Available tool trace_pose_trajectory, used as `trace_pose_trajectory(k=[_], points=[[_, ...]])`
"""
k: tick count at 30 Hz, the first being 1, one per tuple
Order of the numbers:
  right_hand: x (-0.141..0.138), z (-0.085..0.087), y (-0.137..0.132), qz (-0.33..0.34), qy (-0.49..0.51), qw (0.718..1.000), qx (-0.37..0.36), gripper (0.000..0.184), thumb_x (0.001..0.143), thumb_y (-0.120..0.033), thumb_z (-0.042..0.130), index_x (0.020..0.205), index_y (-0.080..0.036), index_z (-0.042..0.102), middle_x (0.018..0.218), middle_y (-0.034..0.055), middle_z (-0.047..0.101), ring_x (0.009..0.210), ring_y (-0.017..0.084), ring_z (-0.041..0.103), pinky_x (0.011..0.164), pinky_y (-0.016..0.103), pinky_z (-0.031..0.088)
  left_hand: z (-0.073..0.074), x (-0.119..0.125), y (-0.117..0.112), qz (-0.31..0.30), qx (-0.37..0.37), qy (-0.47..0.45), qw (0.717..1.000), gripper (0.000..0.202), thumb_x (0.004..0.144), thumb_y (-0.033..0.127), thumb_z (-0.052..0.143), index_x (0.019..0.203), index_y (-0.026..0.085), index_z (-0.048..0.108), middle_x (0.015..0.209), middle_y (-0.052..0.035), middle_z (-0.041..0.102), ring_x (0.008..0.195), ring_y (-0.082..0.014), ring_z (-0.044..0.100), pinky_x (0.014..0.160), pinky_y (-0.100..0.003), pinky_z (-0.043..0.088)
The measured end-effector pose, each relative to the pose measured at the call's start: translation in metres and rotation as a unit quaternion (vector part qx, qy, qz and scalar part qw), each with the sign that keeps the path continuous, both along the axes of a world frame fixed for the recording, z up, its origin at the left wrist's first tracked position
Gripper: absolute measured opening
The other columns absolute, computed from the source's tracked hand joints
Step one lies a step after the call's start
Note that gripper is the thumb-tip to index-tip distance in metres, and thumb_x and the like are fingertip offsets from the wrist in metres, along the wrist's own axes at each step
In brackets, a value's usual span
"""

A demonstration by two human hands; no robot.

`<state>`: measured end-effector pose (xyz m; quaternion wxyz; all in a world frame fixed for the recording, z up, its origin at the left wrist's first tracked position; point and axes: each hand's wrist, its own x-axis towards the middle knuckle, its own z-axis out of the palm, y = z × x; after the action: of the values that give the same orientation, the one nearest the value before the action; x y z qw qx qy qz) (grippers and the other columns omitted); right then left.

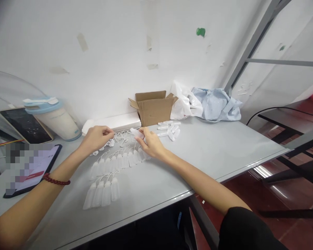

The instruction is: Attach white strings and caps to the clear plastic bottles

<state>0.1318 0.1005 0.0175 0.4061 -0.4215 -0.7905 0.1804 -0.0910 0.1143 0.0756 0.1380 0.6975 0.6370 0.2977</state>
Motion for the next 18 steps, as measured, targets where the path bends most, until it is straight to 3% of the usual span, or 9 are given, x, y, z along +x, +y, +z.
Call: trace_pose_trajectory(k=[7,13,18], points=[[0.000,0.005,-0.003,0.015,0.002,1.000,0.014,0.023,0.090,-0.037,0.046,0.102,-0.018,0.048,0.096,0.0109,0.064,0.090,0.024,0.060,0.081,0.038,0.045,-0.001,0.010,-0.019,-0.028,0.093,-0.050,0.994,0.018,0.077,0.030,0.054,0.079,0.019,0.068,0.080,-0.0023,0.072,0.072,-0.0179,0.064,0.069,-0.027,0.049],[-0.008,0.012,-0.020,0.108,0.032,0.994,-0.002,0.021,0.089,-0.038,0.051,0.096,-0.018,0.053,0.087,0.0056,0.066,0.079,0.018,0.060,0.074,0.030,0.046,-0.018,0.020,-0.048,-0.058,0.168,-0.097,0.979,0.016,0.080,0.031,0.056,0.080,0.020,0.067,0.081,-0.0006,0.071,0.071,-0.0155,0.064,0.070,-0.028,0.054],[-0.013,0.015,-0.028,0.133,0.036,0.990,-0.038,0.019,0.089,-0.036,0.052,0.090,-0.017,0.056,0.081,0.0022,0.064,0.073,0.014,0.057,0.072,0.027,0.044,-0.021,0.026,-0.065,-0.071,0.191,-0.166,0.965,0.011,0.081,0.028,0.060,0.081,0.020,0.068,0.083,-0.0010,0.071,0.079,-0.0161,0.066,0.074,-0.029,0.057]])
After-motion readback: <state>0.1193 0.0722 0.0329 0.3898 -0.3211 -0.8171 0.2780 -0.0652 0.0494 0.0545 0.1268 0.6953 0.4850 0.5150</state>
